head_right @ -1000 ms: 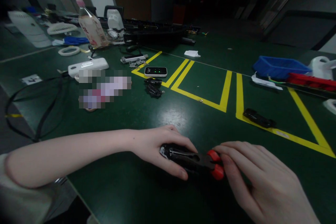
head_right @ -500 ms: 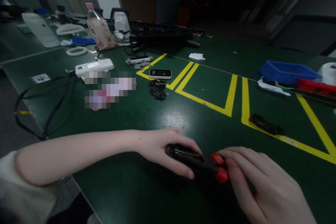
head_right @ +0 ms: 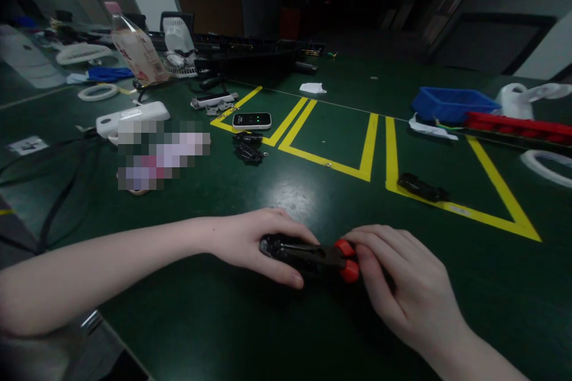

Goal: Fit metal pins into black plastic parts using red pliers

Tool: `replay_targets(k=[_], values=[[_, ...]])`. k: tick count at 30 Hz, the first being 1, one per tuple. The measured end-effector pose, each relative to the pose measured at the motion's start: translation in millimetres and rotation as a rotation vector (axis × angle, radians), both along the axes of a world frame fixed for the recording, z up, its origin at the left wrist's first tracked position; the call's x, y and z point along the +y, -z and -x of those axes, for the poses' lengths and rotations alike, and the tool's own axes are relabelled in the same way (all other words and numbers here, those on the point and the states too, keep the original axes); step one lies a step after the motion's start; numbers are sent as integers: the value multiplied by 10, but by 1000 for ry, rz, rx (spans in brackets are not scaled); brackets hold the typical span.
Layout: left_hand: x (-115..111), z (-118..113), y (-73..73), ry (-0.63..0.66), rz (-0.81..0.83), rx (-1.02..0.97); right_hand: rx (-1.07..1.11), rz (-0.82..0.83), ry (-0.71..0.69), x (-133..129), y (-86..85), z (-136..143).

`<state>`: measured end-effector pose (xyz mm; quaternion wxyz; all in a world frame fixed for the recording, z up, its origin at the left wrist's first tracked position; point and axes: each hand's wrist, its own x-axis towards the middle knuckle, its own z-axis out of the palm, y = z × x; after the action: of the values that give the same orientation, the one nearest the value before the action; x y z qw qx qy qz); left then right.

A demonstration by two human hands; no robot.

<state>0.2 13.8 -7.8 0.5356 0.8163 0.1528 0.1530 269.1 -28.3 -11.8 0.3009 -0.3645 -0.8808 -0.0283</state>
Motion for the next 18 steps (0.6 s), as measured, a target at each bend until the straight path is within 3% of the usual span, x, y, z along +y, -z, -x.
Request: replay_targets(k=[18], values=[[-72,15,-90,-66,-10,31,50,39,6,-51,-22,30]])
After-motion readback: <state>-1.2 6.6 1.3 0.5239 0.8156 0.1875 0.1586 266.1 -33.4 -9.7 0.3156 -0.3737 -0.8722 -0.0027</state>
